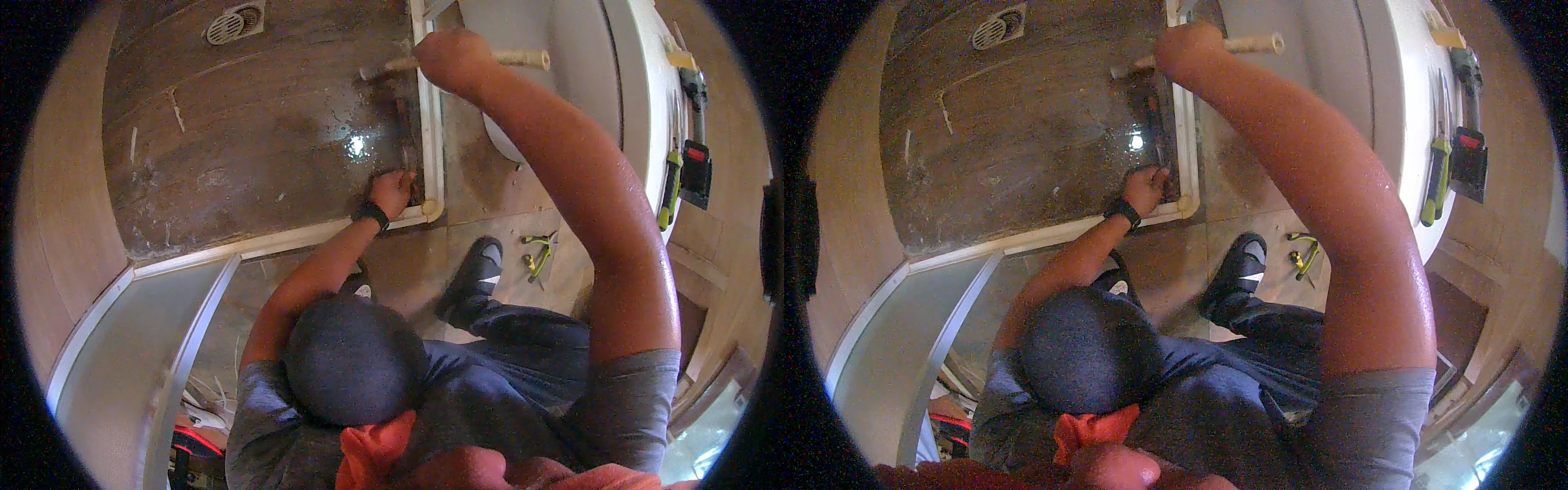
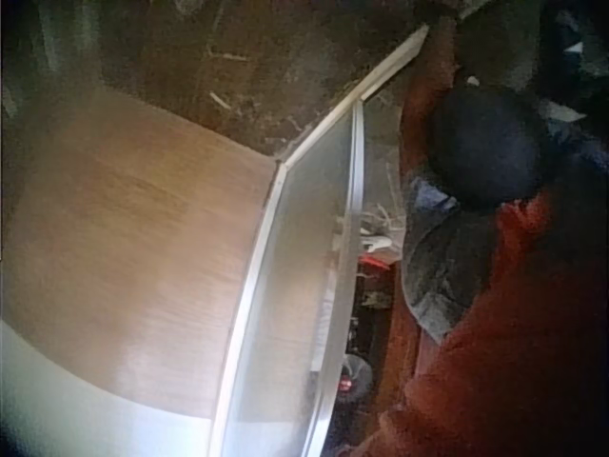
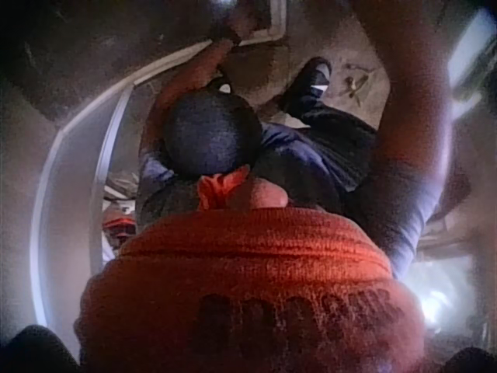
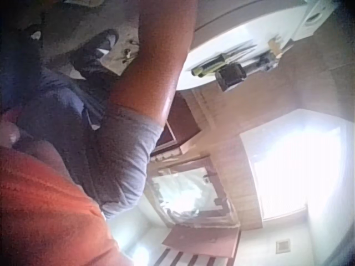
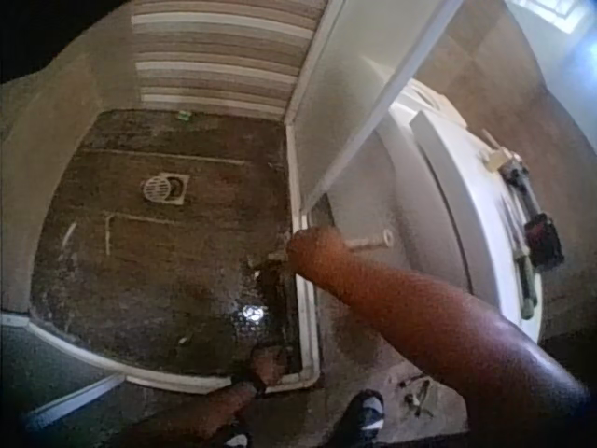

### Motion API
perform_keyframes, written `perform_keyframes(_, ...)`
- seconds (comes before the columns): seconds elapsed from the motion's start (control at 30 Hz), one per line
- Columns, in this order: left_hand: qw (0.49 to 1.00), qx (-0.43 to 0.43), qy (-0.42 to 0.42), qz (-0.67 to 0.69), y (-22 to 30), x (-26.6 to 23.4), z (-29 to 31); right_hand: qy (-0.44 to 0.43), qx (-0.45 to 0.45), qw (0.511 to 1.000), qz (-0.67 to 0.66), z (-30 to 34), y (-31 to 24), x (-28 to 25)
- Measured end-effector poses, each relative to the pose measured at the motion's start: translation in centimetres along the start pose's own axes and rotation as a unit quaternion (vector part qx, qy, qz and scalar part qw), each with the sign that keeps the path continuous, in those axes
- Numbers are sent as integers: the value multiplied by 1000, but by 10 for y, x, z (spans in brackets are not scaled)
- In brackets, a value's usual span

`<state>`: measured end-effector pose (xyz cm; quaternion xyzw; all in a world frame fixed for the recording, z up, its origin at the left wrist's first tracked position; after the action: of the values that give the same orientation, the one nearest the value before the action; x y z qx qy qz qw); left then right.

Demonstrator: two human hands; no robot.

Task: The person is kneeling on the floor and using a hammer and a pry bar to remove a white baseboard from the wall. They repeatedly pry and hammer along the length of the baseboard to detach it from the wall.

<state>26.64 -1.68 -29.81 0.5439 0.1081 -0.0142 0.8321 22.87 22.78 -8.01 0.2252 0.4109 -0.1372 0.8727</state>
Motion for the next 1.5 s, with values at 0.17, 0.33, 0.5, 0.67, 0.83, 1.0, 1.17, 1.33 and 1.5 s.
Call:
perform_keyframes(0.17,1000,-5,-22,-21,9,-7,0,-41,-34,999,12,17,-2,14)
perform_keyframes(0.33,997,22,-3,-76,1,-3,0,27,-13,999,31,27,13,-20)
perform_keyframes(0.5,999,9,-26,19,-1,0,0,8,-33,999,13,40,3,4)
perform_keyframes(0.67,999,10,-43,-14,-9,1,-1,60,3,997,-40,38,11,-7)
perform_keyframes(0.83,997,10,-72,32,12,-11,4,22,60,996,-59,58,-6,13)
perform_keyframes(1.0,997,21,-74,32,5,-8,2,9,88,990,-111,71,17,12)
perform_keyframes(1.17,996,4,-88,4,-2,-5,0,13,120,985,-125,84,7,27)
perform_keyframes(1.33,997,8,-72,36,-1,-5,3,11,108,988,-109,99,17,14)
perform_keyframes(1.5,997,0,-72,-5,17,-16,6,30,114,985,-126,112,9,31)
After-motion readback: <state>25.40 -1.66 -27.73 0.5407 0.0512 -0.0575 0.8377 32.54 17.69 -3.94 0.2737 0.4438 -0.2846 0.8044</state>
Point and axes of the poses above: each hand's wrist, its own z-axis away from the middle knuckle, its own x-axis out of the palm, y = z × x, the point moved 1 cm from there along -z, towards the middle knuckle, and after that the axes turned 5 degrees about -y, right-handed, at the moved point
